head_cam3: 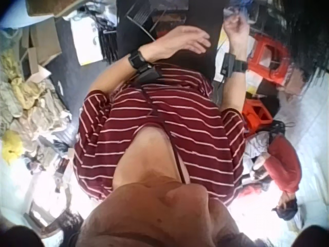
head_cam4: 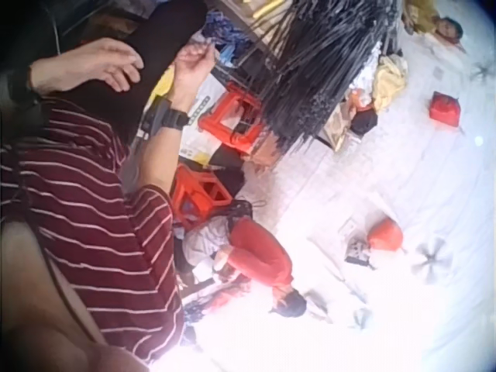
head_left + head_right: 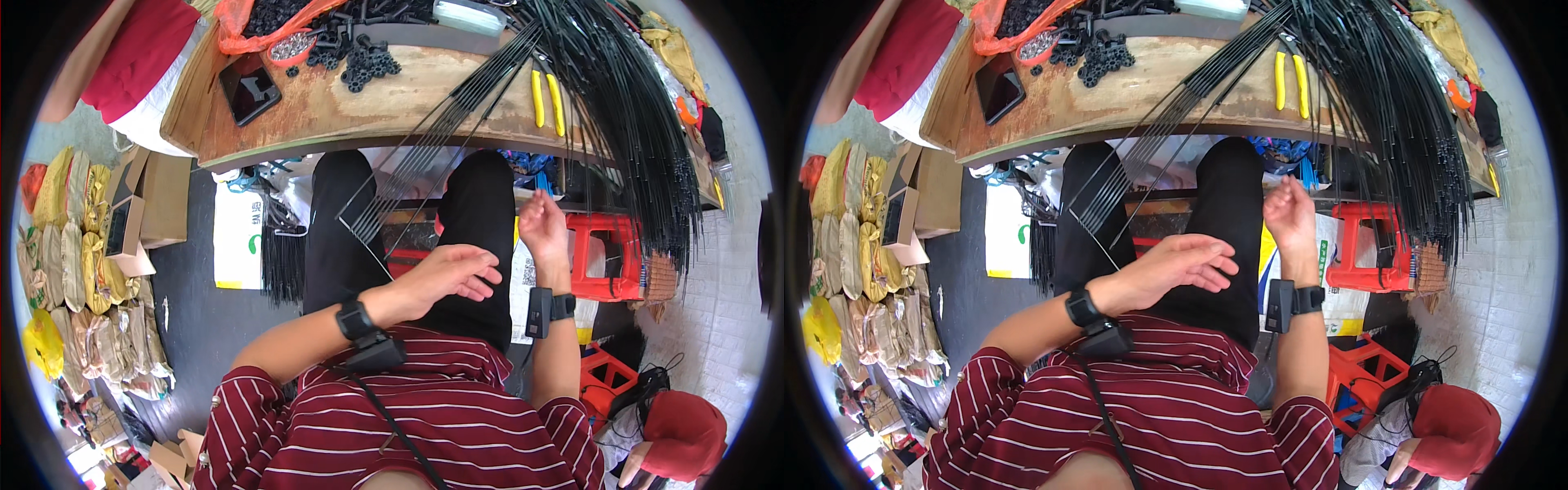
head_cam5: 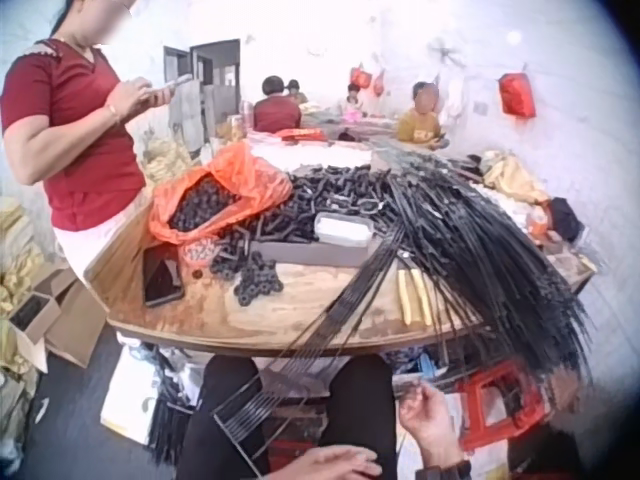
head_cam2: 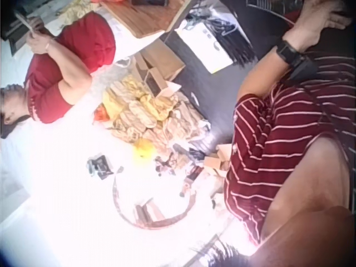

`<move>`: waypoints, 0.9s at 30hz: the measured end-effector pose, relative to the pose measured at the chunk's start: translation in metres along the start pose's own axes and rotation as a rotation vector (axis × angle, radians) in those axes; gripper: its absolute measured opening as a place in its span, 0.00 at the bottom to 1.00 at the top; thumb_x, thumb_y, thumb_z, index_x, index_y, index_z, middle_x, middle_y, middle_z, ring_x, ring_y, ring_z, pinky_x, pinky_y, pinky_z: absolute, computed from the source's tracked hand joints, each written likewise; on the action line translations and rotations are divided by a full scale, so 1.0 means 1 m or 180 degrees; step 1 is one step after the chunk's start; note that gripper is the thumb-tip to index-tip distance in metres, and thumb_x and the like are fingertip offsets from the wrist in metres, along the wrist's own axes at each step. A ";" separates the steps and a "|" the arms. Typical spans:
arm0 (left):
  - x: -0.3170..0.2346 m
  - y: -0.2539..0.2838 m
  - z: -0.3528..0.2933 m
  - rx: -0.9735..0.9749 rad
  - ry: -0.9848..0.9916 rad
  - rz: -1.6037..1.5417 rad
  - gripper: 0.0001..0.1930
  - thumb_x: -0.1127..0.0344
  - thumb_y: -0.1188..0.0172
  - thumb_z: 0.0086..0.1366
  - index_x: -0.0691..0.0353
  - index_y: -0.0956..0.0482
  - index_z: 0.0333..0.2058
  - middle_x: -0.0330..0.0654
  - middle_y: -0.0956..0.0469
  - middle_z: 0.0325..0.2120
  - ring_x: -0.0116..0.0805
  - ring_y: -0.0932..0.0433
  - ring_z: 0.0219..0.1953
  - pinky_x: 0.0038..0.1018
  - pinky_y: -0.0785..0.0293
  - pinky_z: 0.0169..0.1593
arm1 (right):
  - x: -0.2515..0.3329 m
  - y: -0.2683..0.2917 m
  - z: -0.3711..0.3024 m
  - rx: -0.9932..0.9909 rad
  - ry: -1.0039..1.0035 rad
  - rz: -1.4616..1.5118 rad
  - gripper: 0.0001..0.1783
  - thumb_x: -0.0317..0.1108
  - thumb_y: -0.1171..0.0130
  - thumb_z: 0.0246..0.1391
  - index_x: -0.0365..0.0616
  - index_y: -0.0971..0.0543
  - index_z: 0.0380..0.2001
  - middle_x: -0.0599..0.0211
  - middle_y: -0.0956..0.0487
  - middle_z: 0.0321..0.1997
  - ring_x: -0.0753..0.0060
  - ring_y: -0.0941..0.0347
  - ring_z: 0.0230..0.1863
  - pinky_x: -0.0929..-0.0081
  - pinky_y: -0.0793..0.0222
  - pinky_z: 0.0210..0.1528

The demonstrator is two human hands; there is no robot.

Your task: Manually assembling black rods and plastic components into bundles, likely for umbrella manufacturing.

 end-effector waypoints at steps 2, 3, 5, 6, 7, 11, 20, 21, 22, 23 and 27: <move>0.004 0.005 -0.014 0.0314 0.0512 -0.0376 0.22 0.55 0.54 0.69 0.69 0.33 0.51 0.51 0.26 0.44 0.36 0.23 0.41 0.28 0.27 0.47 | 0.001 0.031 -0.013 -0.0687 -0.0073 0.0141 0.10 0.31 0.51 0.60 0.37 0.27 0.29 0.74 0.34 0.17 0.81 0.40 0.19 0.84 0.40 0.21; 0.006 0.006 -0.020 0.0366 0.0520 -0.0510 0.20 0.56 0.55 0.69 0.68 0.33 0.50 0.50 0.26 0.43 0.36 0.23 0.40 0.28 0.26 0.46 | -0.009 0.031 -0.022 -0.0526 -0.0333 0.0367 0.10 0.32 0.52 0.60 0.36 0.26 0.29 0.74 0.34 0.17 0.81 0.40 0.19 0.84 0.40 0.20; 0.016 0.011 -0.030 0.0510 0.0658 -0.0330 0.20 0.56 0.55 0.69 0.68 0.33 0.50 0.49 0.25 0.43 0.36 0.23 0.40 0.28 0.26 0.46 | -0.028 0.024 -0.027 -0.0307 -0.0610 0.0723 0.11 0.32 0.52 0.60 0.36 0.26 0.28 0.74 0.34 0.17 0.81 0.40 0.19 0.84 0.40 0.21; 0.021 0.010 -0.034 0.0669 0.0768 -0.0102 0.20 0.56 0.55 0.69 0.67 0.32 0.50 0.48 0.25 0.42 0.35 0.23 0.40 0.28 0.26 0.46 | -0.038 0.016 -0.029 -0.0036 -0.0862 0.1088 0.11 0.32 0.52 0.60 0.36 0.27 0.28 0.73 0.35 0.17 0.81 0.40 0.19 0.85 0.40 0.21; 0.033 0.013 -0.034 0.0763 0.0927 -0.0029 0.21 0.53 0.55 0.69 0.66 0.32 0.49 0.48 0.25 0.41 0.37 0.23 0.40 0.30 0.26 0.47 | -0.045 0.013 -0.025 0.0222 -0.1005 0.1284 0.10 0.32 0.53 0.59 0.37 0.27 0.28 0.74 0.36 0.17 0.82 0.42 0.19 0.85 0.42 0.21; 0.078 0.042 0.002 0.0529 0.1428 -0.1401 0.20 0.52 0.53 0.67 0.64 0.30 0.46 0.48 0.25 0.41 0.42 0.23 0.41 0.35 0.27 0.47 | -0.036 0.005 -0.026 0.0761 -0.0806 -0.0546 0.10 0.38 0.56 0.64 0.47 0.32 0.29 0.81 0.43 0.16 0.86 0.48 0.16 0.86 0.48 0.18; 0.060 0.138 -0.009 -0.0854 0.0201 -0.1768 0.17 0.54 0.48 0.64 0.62 0.28 0.43 0.45 0.23 0.37 0.43 0.22 0.37 0.35 0.25 0.42 | -0.040 -0.022 -0.042 0.0088 0.0435 -0.4061 0.15 0.45 0.50 0.61 0.45 0.26 0.29 0.78 0.34 0.12 0.87 0.42 0.10 0.88 0.47 0.13; 0.056 0.144 -0.006 -0.0989 0.0043 -0.1486 0.17 0.55 0.47 0.64 0.62 0.29 0.43 0.44 0.23 0.36 0.42 0.22 0.35 0.34 0.25 0.40 | -0.044 -0.028 -0.048 0.0041 0.0667 -0.4898 0.15 0.44 0.49 0.60 0.44 0.25 0.27 0.74 0.32 0.12 0.85 0.38 0.12 0.84 0.44 0.14; 0.053 0.142 -0.007 -0.1005 0.0051 -0.1469 0.17 0.55 0.47 0.64 0.62 0.29 0.43 0.44 0.23 0.36 0.42 0.22 0.35 0.34 0.25 0.40 | -0.055 -0.036 -0.050 0.0037 0.0873 -0.5746 0.16 0.43 0.48 0.59 0.43 0.24 0.26 0.70 0.31 0.12 0.83 0.35 0.13 0.80 0.41 0.15; 0.047 0.144 -0.009 -0.1389 -0.0178 -0.0459 0.14 0.57 0.47 0.64 0.61 0.29 0.42 0.43 0.23 0.35 0.39 0.23 0.34 0.31 0.25 0.38 | -0.068 -0.053 -0.057 0.0558 0.1818 -0.6430 0.14 0.41 0.45 0.56 0.41 0.24 0.25 0.61 0.29 0.14 0.69 0.29 0.15 0.70 0.37 0.19; 0.065 0.158 0.008 -0.1575 -0.1746 0.3332 0.11 0.64 0.43 0.61 0.61 0.27 0.40 0.42 0.24 0.26 0.32 0.24 0.29 0.28 0.28 0.33 | -0.089 -0.077 -0.071 0.0760 0.3075 -0.7019 0.09 0.36 0.42 0.52 0.43 0.23 0.24 0.55 0.25 0.19 0.52 0.26 0.21 0.66 0.35 0.22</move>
Point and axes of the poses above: each hand's wrist, its own z-axis towards the middle knuckle, its own y-axis out of the back of the hand, x = y × z, the point moved 6 cm from there along z, towards the middle knuckle
